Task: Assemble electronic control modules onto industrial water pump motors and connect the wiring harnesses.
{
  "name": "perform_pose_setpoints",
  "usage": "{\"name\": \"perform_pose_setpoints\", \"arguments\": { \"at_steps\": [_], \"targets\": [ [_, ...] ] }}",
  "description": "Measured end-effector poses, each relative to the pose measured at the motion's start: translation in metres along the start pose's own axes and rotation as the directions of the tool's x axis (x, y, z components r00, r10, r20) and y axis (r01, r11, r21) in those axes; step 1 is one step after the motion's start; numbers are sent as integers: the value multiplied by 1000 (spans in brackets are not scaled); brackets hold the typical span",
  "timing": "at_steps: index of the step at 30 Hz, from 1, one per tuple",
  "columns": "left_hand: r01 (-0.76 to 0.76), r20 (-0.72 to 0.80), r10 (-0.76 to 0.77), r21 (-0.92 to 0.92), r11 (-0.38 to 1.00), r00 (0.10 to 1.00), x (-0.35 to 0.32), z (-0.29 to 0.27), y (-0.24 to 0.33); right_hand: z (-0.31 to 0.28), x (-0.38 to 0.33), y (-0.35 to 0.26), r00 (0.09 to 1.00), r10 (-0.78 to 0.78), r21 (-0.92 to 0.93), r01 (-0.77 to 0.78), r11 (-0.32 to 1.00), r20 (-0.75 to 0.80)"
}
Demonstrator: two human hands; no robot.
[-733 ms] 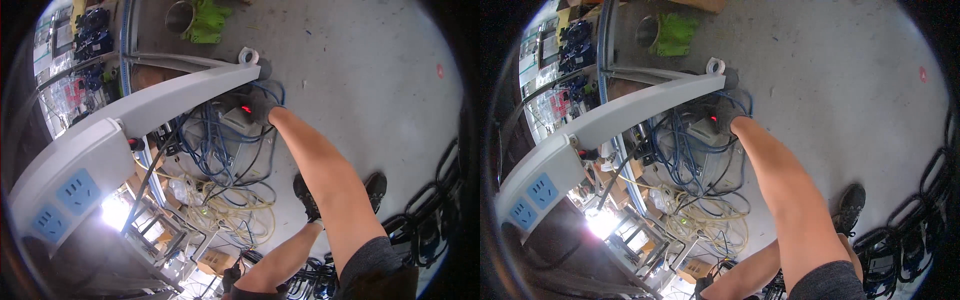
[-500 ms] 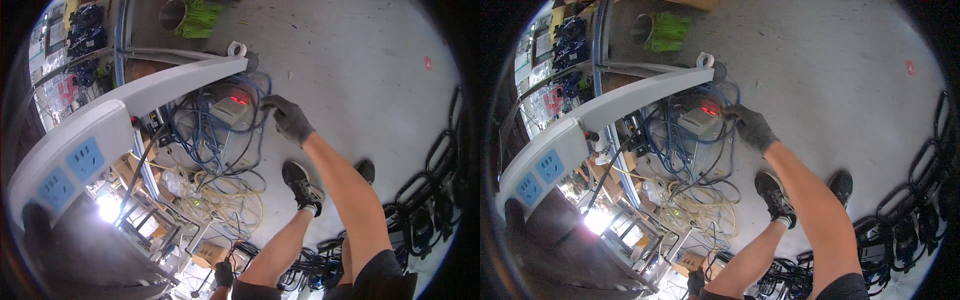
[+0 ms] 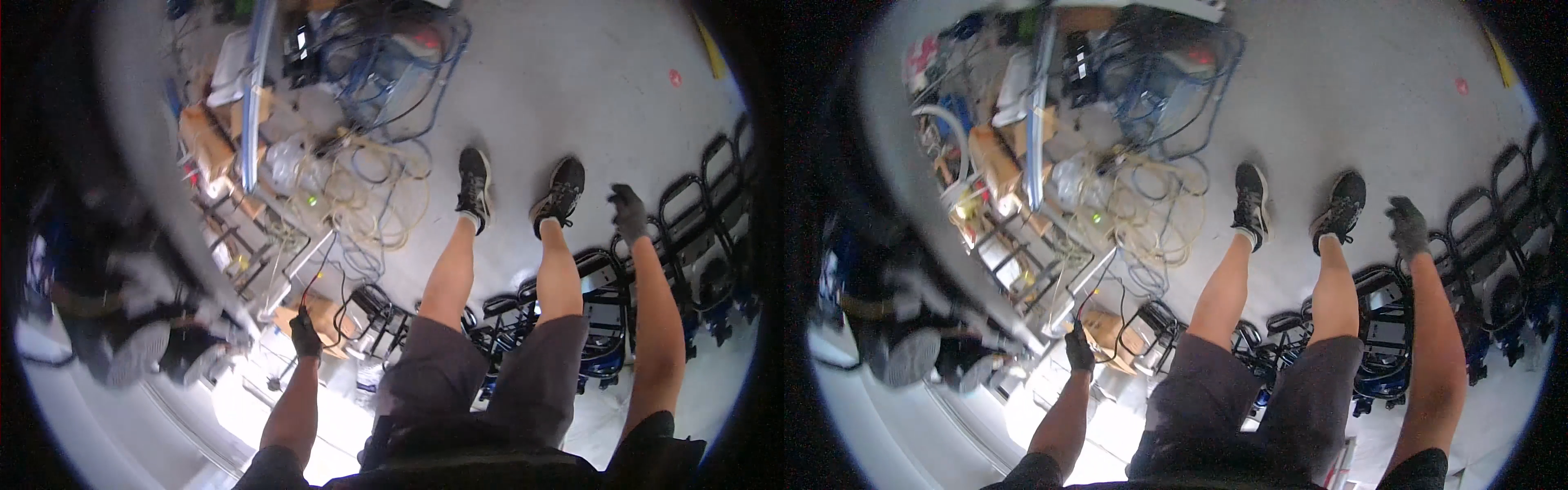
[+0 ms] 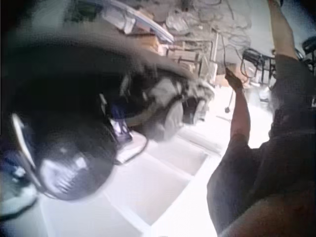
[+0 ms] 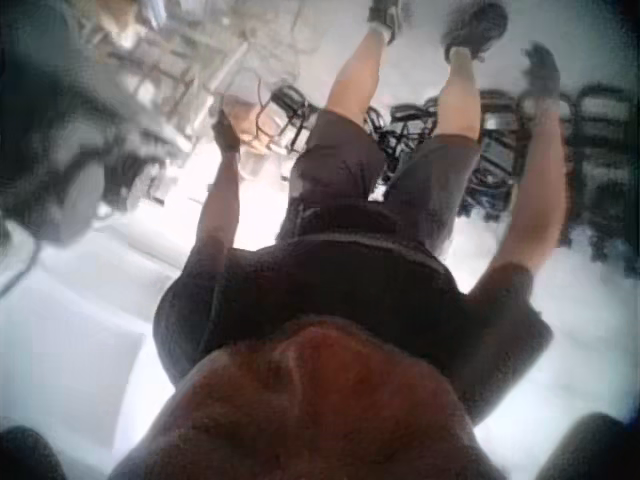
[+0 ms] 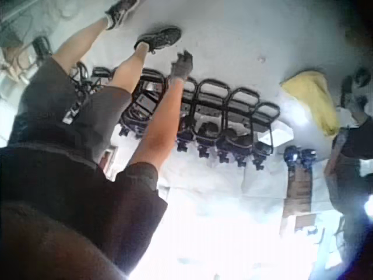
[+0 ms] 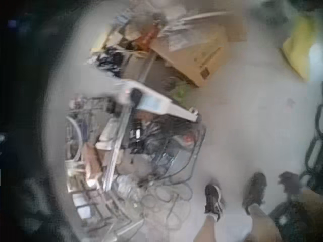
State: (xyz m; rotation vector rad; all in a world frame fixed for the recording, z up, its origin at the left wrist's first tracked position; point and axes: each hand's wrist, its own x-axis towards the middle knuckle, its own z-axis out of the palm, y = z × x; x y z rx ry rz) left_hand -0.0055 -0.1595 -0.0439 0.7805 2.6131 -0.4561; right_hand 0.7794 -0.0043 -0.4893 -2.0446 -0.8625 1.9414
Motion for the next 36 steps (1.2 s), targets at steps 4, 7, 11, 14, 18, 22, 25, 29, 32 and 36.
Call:
{"name": "perform_pose_setpoints", "arguments": {
  "at_steps": [4,7,11,14,18,22,25,29,32,36],
  "targets": [
    [-135,-51,133,-34,990,990,-57,-23,-54,-94,-52,70,994,23,-172,-41,984,-106],
    [-251,-11,255,127,959,967,-83,-34,-92,-132,-126,93,984,-160,242,136,961,80],
    [-224,-164,196,-176,959,967,-80,-33,-144,-109,-258,53,973,-227,-71,229,971,39],
    [-277,-240,210,-294,915,948,-57,-26,-178,-55,-349,13,996,8,106,-18,994,87],
    [-220,-252,154,-257,941,955,-27,-29,-217,7,-455,-16,947,-70,-902,319,292,313],
    [-303,-303,193,-374,876,933,5,-44,-236,49,-506,-28,960,-39,-839,261,478,277],
    [-307,-334,171,-416,856,927,32,-47,-242,66,-537,-41,952,-121,-951,294,94,282],
    [-277,-318,115,-530,801,941,48,-27,-247,77,-558,-69,916,-220,-823,399,404,337],
    [-289,-330,91,-625,725,940,40,-3,-250,89,-558,-96,953,-168,-794,303,527,252],
    [-231,-287,34,-691,684,957,16,12,-252,104,-554,-159,879,-116,-813,367,-452,462]
  ]
}}
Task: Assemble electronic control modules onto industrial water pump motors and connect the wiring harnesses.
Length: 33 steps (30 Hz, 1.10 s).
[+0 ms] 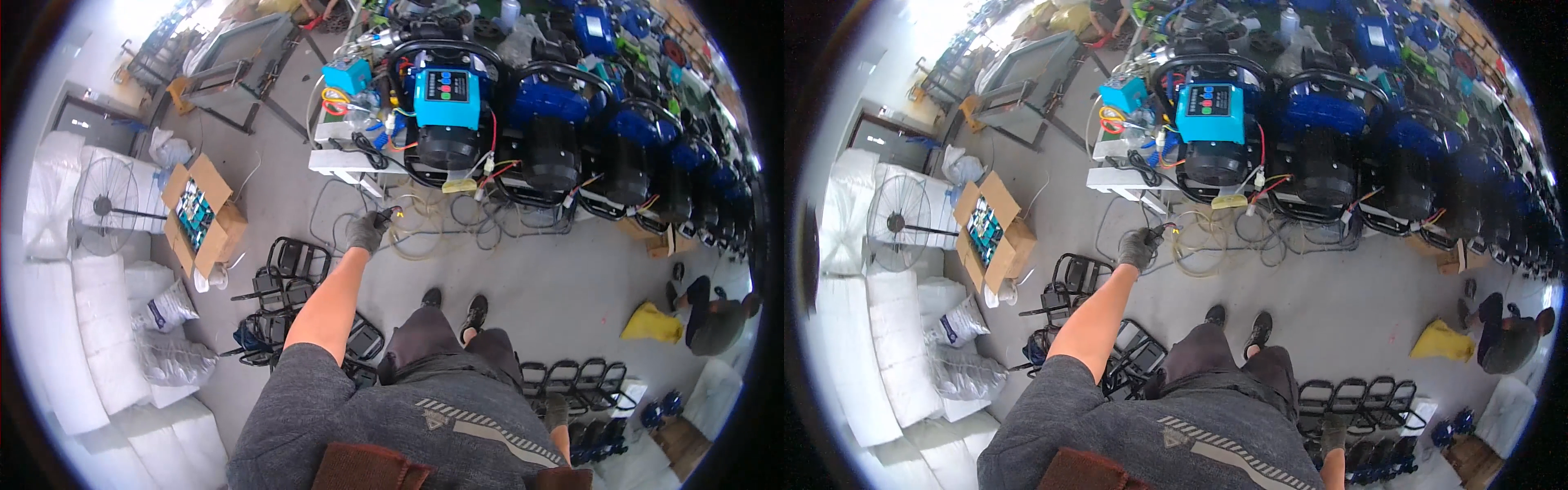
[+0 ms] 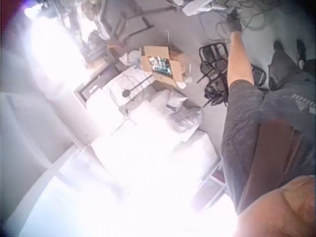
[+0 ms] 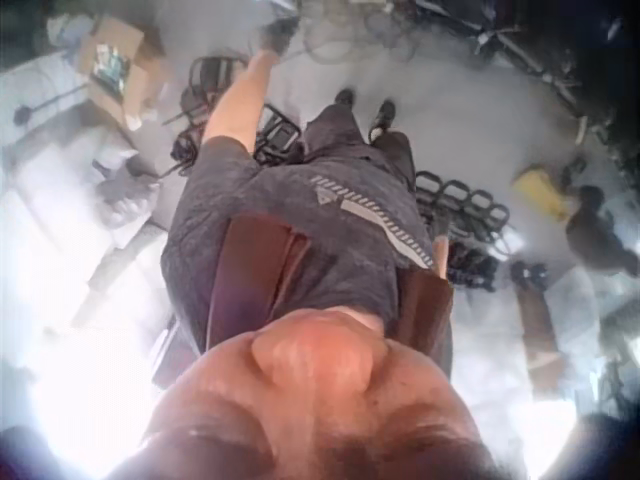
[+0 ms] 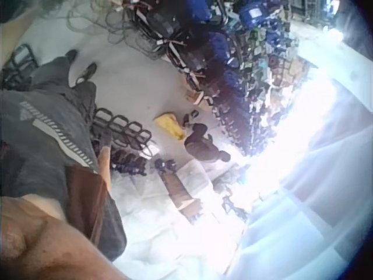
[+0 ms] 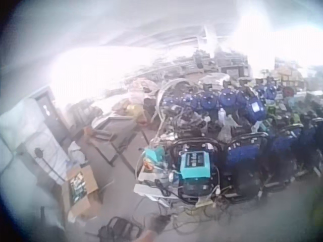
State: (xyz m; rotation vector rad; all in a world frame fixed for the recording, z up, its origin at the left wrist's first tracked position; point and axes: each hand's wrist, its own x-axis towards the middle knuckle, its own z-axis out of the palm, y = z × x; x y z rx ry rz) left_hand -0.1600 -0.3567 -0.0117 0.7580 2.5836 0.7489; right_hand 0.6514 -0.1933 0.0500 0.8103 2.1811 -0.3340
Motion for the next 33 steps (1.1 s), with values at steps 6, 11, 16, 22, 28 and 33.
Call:
{"name": "perform_pose_setpoints", "arguments": {
  "at_steps": [6,11,16,22,28,33],
  "targets": [
    [113,-16,-127,-362,925,992,-51,-19,38,-121,50,-32,931,322,985,-164,-57,174],
    [-53,-201,-10,-305,951,980,-114,-53,83,-260,135,-150,980,-132,949,181,259,-150],
    [96,-70,-148,-486,869,986,-144,-68,99,-364,181,-330,830,-532,985,111,-134,-166],
    [182,138,-120,-781,598,983,-144,-102,90,-408,219,-482,889,-435,988,105,-113,-145],
    [182,369,90,-639,748,925,-115,-177,57,-438,229,-520,858,-513,953,146,264,11],
    [-13,273,207,-576,817,940,-98,-183,33,-441,228,-547,915,-402,982,89,169,-14]
  ]
}}
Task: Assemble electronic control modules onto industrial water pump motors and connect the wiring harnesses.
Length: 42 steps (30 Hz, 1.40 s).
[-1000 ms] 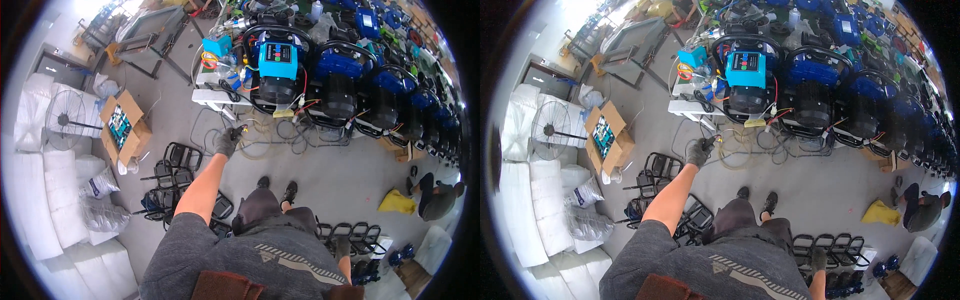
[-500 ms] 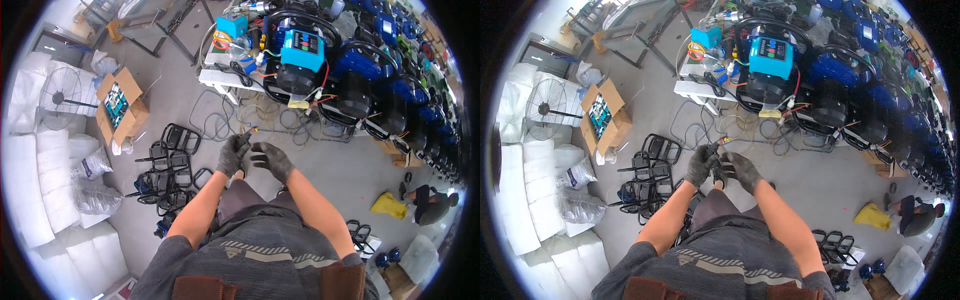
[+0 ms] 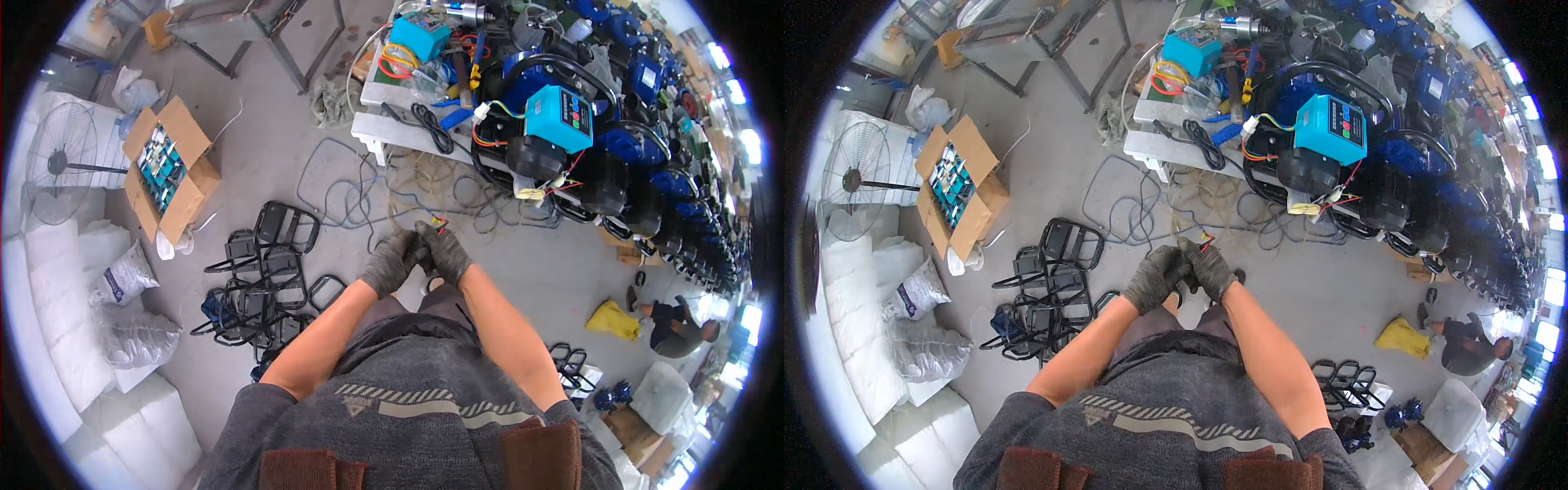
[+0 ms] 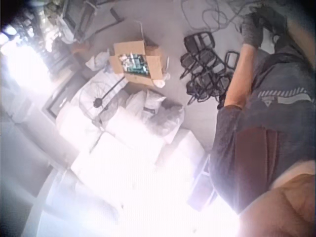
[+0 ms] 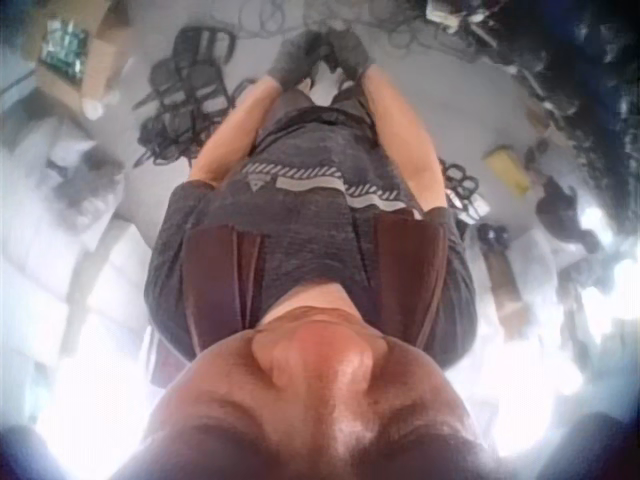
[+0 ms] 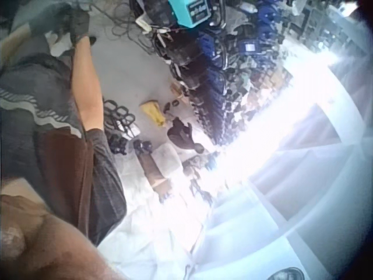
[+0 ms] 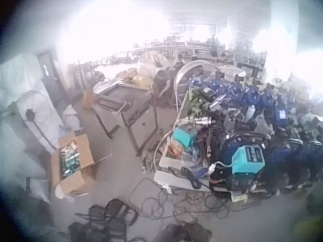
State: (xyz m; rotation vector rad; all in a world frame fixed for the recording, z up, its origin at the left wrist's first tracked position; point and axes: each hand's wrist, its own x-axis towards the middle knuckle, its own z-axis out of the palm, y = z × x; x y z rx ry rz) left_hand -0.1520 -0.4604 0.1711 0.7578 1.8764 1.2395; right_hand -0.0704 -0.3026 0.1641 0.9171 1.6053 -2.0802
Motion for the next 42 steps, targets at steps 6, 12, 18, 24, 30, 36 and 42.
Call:
{"name": "perform_pose_setpoints", "arguments": {
  "at_steps": [6,12,18,24,30,36,42],
  "targets": [
    [-46,-157,32,-82,996,987,6,-10,-10,11,14,-4,997,76,249,-75,966,5],
    [-18,-135,14,-24,1000,991,-1,-22,8,22,14,-11,998,58,225,-51,973,-26],
    [0,-165,-2,-10,1000,986,-7,-29,4,8,-16,-38,998,12,75,-17,997,65],
    [-78,-20,75,-224,972,997,-16,-51,-18,-4,-45,-81,558,-797,-811,563,158,232],
    [-182,88,176,69,981,980,-24,-72,11,19,-32,-94,834,-333,-760,543,358,439],
    [-193,385,-14,492,849,923,-33,-90,49,31,-53,-116,829,-158,-719,546,429,536],
    [-438,409,244,491,753,879,-31,-128,71,42,-51,-113,882,-205,-686,461,563,425]
  ]
}}
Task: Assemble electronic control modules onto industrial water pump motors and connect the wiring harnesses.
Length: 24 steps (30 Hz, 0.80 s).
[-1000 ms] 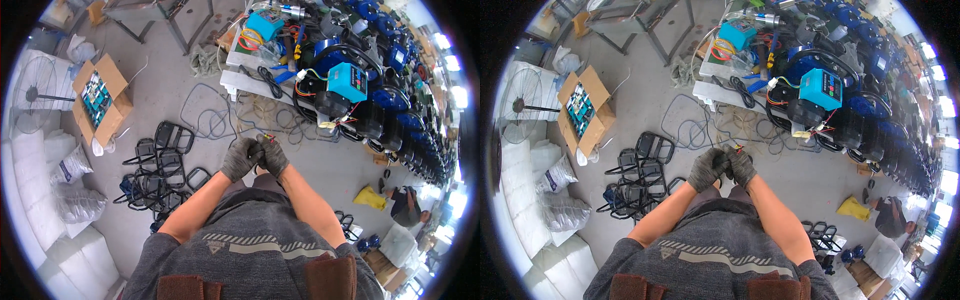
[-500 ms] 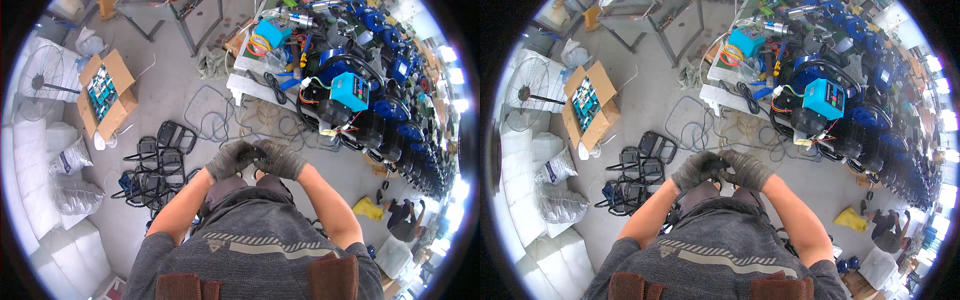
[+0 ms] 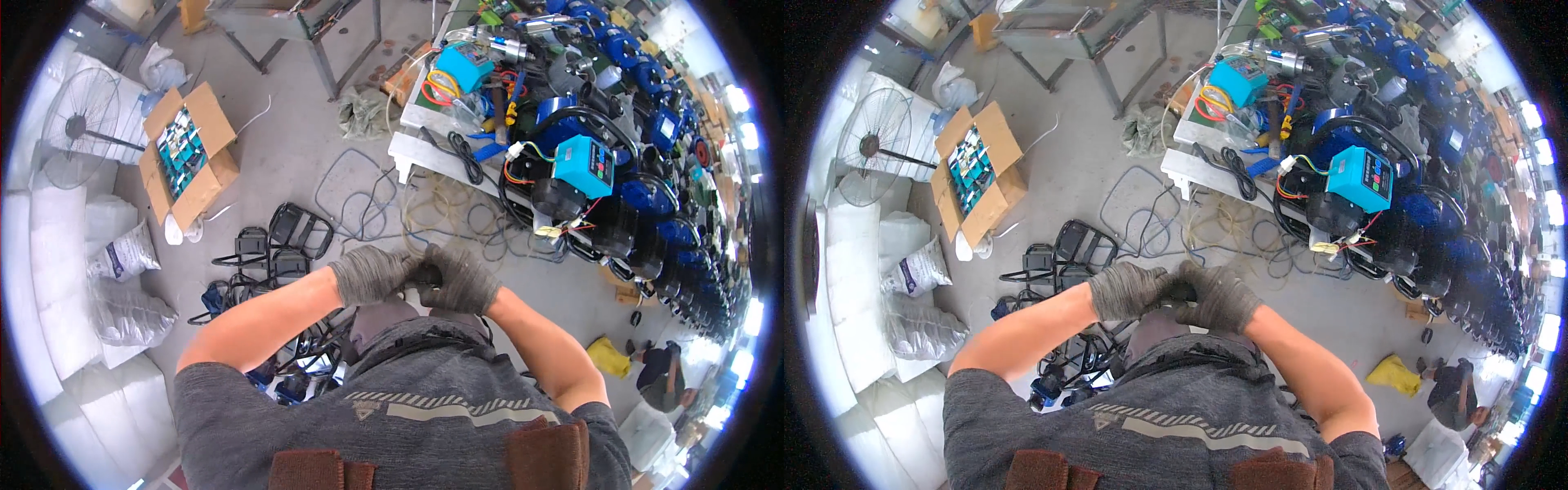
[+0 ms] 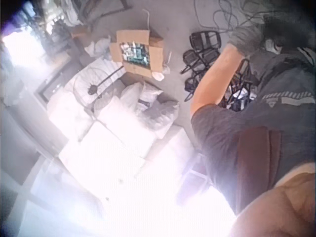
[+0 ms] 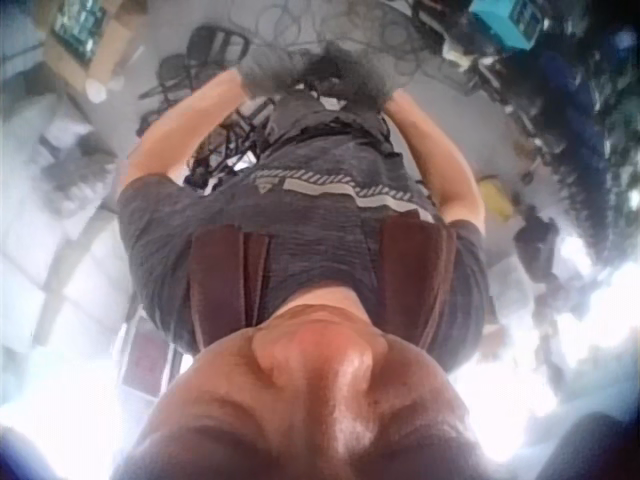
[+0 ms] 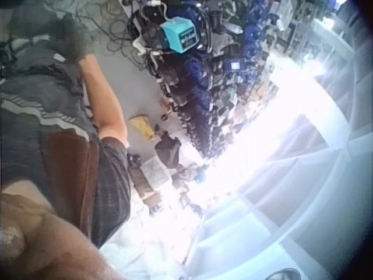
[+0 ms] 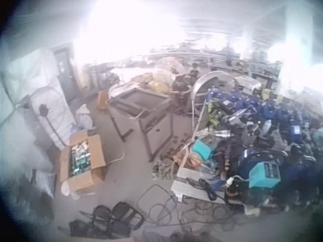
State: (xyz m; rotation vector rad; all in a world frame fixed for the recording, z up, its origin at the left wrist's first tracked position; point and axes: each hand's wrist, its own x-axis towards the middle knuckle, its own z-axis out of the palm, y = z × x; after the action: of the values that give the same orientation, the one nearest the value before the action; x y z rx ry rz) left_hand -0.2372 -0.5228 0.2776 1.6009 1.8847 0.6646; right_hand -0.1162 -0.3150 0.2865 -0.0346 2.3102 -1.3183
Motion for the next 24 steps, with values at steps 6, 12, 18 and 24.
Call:
{"name": "perform_pose_setpoints", "arguments": {
  "at_steps": [6,12,18,24],
  "targets": [
    [-42,80,39,25,999,996,-2,-42,11,21,15,11,982,-100,477,166,863,-160],
    [7,348,-64,162,987,935,13,-81,16,5,5,-2,940,-210,238,276,931,-270],
    [-9,113,6,26,1000,994,14,-86,26,9,2,-17,876,-76,342,264,902,-476],
    [-11,331,17,-20,1000,944,18,-104,25,12,-1,-4,930,-158,476,310,823,-332]
  ]
}}
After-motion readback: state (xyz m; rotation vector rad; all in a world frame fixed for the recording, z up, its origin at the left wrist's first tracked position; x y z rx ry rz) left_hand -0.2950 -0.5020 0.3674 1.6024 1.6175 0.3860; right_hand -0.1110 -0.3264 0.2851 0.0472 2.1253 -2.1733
